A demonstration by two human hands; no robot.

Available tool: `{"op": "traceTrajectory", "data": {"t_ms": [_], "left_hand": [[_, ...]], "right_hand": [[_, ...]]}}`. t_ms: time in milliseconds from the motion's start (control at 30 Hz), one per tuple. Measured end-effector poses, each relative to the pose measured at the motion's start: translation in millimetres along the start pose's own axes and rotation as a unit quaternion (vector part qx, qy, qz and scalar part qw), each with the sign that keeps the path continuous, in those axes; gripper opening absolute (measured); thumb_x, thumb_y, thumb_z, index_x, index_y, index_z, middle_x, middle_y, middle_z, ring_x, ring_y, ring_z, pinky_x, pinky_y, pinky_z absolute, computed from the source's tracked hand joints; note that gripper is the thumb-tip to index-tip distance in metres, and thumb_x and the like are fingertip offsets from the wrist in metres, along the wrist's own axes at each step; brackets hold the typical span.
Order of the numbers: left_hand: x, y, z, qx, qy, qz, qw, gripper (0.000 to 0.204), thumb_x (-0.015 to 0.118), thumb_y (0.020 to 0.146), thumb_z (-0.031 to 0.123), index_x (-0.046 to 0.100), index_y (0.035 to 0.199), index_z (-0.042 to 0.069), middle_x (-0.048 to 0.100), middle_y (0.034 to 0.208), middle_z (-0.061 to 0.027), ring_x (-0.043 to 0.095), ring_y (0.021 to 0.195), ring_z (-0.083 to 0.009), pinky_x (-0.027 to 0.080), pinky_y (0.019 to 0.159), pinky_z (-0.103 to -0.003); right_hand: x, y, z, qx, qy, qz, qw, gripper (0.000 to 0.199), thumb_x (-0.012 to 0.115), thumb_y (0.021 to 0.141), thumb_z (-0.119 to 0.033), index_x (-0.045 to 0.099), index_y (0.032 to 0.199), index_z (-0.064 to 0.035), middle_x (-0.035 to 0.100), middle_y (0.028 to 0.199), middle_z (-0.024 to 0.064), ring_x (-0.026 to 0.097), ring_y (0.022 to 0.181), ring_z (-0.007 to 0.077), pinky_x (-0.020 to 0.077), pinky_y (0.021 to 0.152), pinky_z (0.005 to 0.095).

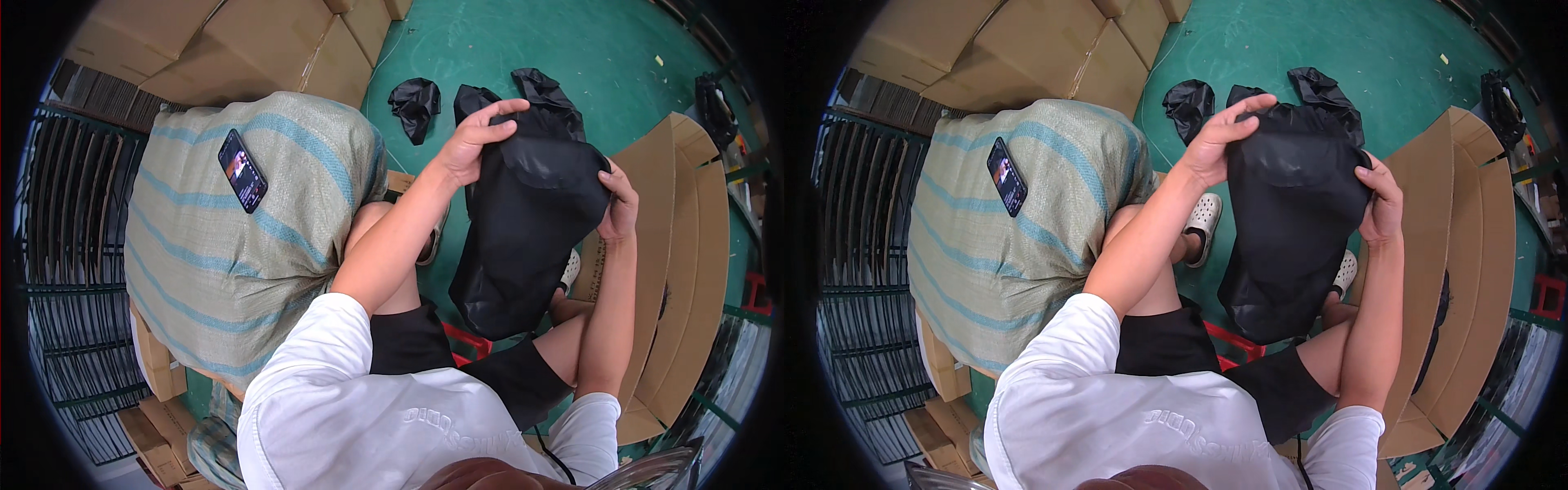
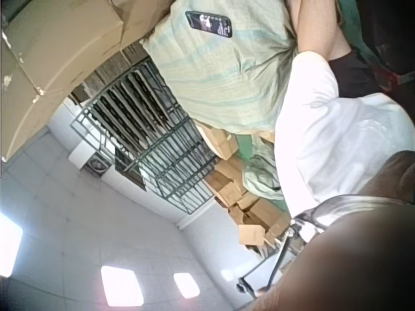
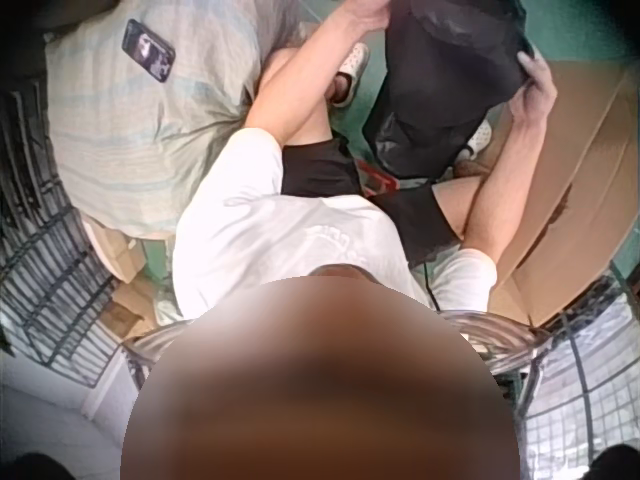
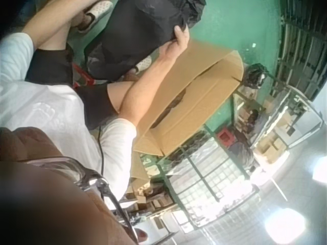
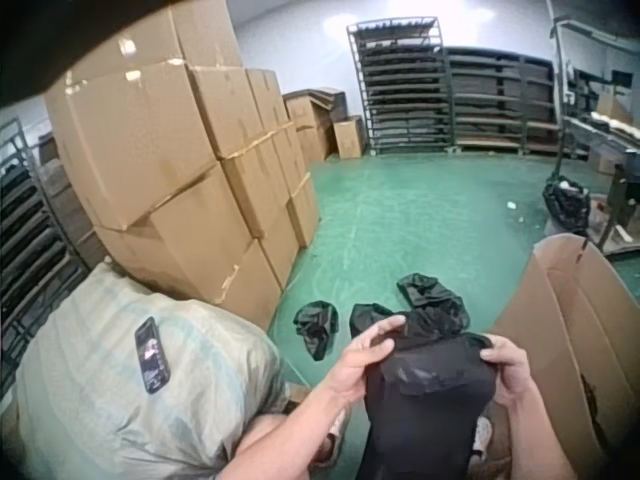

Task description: Inspecting and flattening black synthetic bags in a warehouse environment.

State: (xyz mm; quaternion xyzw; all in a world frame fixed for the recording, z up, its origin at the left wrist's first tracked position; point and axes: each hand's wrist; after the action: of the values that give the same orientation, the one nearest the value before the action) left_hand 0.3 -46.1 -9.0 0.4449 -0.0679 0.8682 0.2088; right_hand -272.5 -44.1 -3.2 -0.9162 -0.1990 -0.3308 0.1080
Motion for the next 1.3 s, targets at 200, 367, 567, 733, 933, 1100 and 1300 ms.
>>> {"op": "traceTrajectory", "data": {"t_ms": [200, 367, 567, 733, 933, 1100, 1300], "left_hand": [[-5, 0, 10, 0.035, 0.022, 0.013, 0.999, 0.045, 0.062, 0.091, 0.007, 0.047, 0.133, 0.002, 0.064, 0.11, -0.0117, 0.066, 0.097, -0.0192, 0.055, 0.086, -0.032], [-9, -4, 19, 0.038, 0.037, 0.014, 0.999, 0.046, 0.061, 0.091, 0.006, 0.046, 0.134, 0.002, 0.067, 0.106, -0.0142, 0.068, 0.092, -0.0206, 0.056, 0.084, -0.033], [-14, -2, 13, 0.034, 0.045, 0.001, 0.998, 0.052, 0.058, 0.093, 0.01, 0.038, 0.141, 0.003, 0.068, 0.102, -0.0142, 0.068, 0.094, -0.0234, 0.055, 0.085, -0.035], [-15, 0, 3, 0.033, 0.044, -0.015, 0.998, 0.055, 0.058, 0.092, 0.009, 0.037, 0.142, 0.003, 0.068, 0.106, -0.0149, 0.068, 0.098, -0.0235, 0.054, 0.088, -0.036], [-20, 4, -3, 0.04, 0.045, -0.017, 0.998, 0.057, 0.059, 0.09, 0.004, 0.036, 0.142, 0.003, 0.067, 0.109, -0.0161, 0.067, 0.101, -0.0232, 0.053, 0.09, -0.036], [-8, 4, -1, 0.066, 0.039, 0.014, 0.997, 0.056, 0.061, 0.088, 0.001, 0.037, 0.139, 0.003, 0.069, 0.098, -0.0131, 0.069, 0.089, -0.0199, 0.056, 0.082, -0.032], [-5, 2, -2, 0.058, 0.03, 0.023, 0.998, 0.055, 0.061, 0.088, 0.001, 0.038, 0.138, 0.003, 0.069, 0.099, -0.0128, 0.069, 0.089, -0.0189, 0.056, 0.081, -0.032]], "right_hand": [[2, -2, -1, 0.023, -0.07, 0.009, 0.997, 0.031, 0.06, 0.089, -0.01, 0.059, 0.115, 0.0067, 0.069, 0.106, 0.0131, 0.067, 0.092, 0.0161, 0.0529, 0.085, 0.0275], [7, -1, -4, 0.052, -0.139, 0.01, 0.989, 0.022, 0.065, 0.091, -0.017, 0.064, 0.103, 0.0019, 0.07, 0.094, 0.0063, 0.066, 0.081, 0.0092, 0.0528, 0.075, 0.023], [-3, -4, -6, 0.053, -0.142, 0.01, 0.988, 0.019, 0.065, 0.093, -0.018, 0.065, 0.098, 0.0, 0.069, 0.089, 0.0037, 0.064, 0.077, 0.0069, 0.0519, 0.072, 0.0219], [-8, -7, -9, 0.039, -0.109, 0.044, 0.992, 0.019, 0.062, 0.094, -0.017, 0.064, 0.101, 0.0005, 0.07, 0.093, 0.0049, 0.065, 0.08, 0.0086, 0.0527, 0.074, 0.0227], [-17, -11, -9, 0.024, -0.083, 0.07, 0.994, 0.022, 0.061, 0.095, -0.017, 0.063, 0.105, 0.0019, 0.07, 0.097, 0.0074, 0.067, 0.083, 0.0111, 0.0536, 0.076, 0.024], [-26, -14, -10, 0.064, -0.123, 0.011, 0.99, 0.023, 0.062, 0.094, -0.015, 0.063, 0.108, 0.0027, 0.07, 0.098, 0.0083, 0.067, 0.081, 0.0113, 0.0536, 0.076, 0.0238], [-20, -14, -8, 0.025, -0.077, 0.012, 0.997, 0.025, 0.059, 0.096, -0.017, 0.062, 0.109, 0.0042, 0.07, 0.099, 0.0096, 0.068, 0.083, 0.0125, 0.055, 0.076, 0.0251]]}}
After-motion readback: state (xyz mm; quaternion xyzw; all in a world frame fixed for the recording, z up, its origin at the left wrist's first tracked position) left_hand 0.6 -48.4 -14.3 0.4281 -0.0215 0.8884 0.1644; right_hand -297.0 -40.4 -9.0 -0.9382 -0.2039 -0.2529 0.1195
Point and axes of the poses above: each hand's wrist, its own y-axis towards the middle knuckle, its own x-axis out of the palm, z = x × y
